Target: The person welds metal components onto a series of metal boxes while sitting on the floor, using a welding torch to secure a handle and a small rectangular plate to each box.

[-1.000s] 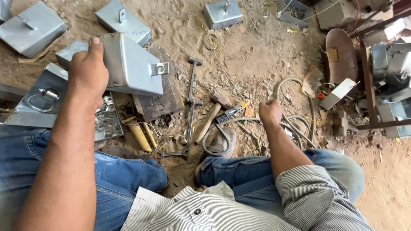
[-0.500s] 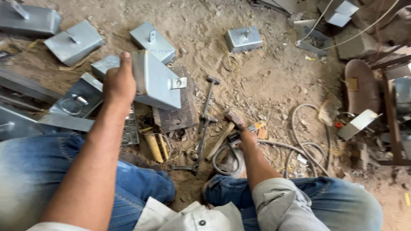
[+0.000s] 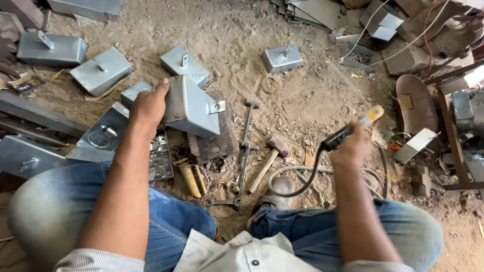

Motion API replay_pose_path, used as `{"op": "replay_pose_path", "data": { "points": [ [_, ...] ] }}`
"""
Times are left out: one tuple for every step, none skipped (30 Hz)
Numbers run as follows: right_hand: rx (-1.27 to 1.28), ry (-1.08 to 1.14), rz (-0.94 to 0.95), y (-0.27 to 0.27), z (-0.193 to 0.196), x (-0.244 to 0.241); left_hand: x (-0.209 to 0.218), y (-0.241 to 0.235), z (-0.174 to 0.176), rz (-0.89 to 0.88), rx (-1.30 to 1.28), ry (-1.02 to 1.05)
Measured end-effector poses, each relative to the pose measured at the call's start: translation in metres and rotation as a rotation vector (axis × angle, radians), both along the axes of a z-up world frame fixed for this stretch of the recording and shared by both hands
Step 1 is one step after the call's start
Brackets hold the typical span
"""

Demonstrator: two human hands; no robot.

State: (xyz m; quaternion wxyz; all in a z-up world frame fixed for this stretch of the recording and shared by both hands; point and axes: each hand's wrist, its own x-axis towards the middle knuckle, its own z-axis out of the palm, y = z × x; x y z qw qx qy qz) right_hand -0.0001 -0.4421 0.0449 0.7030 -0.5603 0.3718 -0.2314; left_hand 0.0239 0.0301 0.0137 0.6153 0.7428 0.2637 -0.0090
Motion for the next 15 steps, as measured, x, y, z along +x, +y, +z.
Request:
{"op": "replay_pose_path", "data": {
  "points": [
    [0.009,-0.009,0.063,-0.003,0.02,-0.009,0.003,0.006,-0.003,-0.023,-0.038,0.032],
    [0.018,-0.018,0.125,-0.005,0.038,-0.017,0.006,0.011,-0.004,-0.047,-0.077,0.064],
    [0.023,-0.033,0.191,-0.004,0.05,-0.02,0.009,0.015,-0.005,-0.068,-0.118,0.09],
    [-0.159,-0.128,0.269,-0.001,0.058,-0.023,0.01,0.017,-0.005,-0.069,-0.138,0.102],
    [-0.337,-0.219,0.343,0.001,0.064,-0.03,0.01,0.019,-0.005,-0.073,-0.154,0.119],
    [-0.516,-0.31,0.416,0.004,0.067,-0.037,0.01,0.02,-0.004,-0.077,-0.171,0.136],
    [-0.589,-0.296,0.389,0.005,0.07,-0.043,0.006,0.018,-0.005,-0.107,-0.215,0.149],
    [-0.663,-0.282,0.361,0.007,0.071,-0.05,0.002,0.017,-0.006,-0.136,-0.26,0.161],
    [-0.724,-0.277,0.336,0.014,0.068,-0.054,-0.002,0.023,-0.004,-0.159,-0.292,0.17],
    [-0.687,-0.304,0.359,0.019,0.067,-0.057,-0.002,0.021,-0.004,-0.139,-0.298,0.138],
    [-0.646,-0.328,0.381,0.025,0.065,-0.06,-0.002,0.017,-0.005,-0.119,-0.299,0.11],
    [-0.605,-0.353,0.402,0.031,0.062,-0.06,-0.003,0.017,-0.006,-0.099,-0.301,0.081],
    [-0.597,-0.318,0.443,0.032,0.062,-0.061,-0.002,0.01,-0.01,-0.044,-0.308,0.051],
    [-0.589,-0.284,0.483,0.033,0.062,-0.062,-0.004,0.004,-0.015,0.011,-0.315,0.022],
    [-0.573,-0.255,0.526,0.035,0.06,-0.06,-0.006,0.003,-0.019,0.069,-0.314,-0.009]
  ]
}}
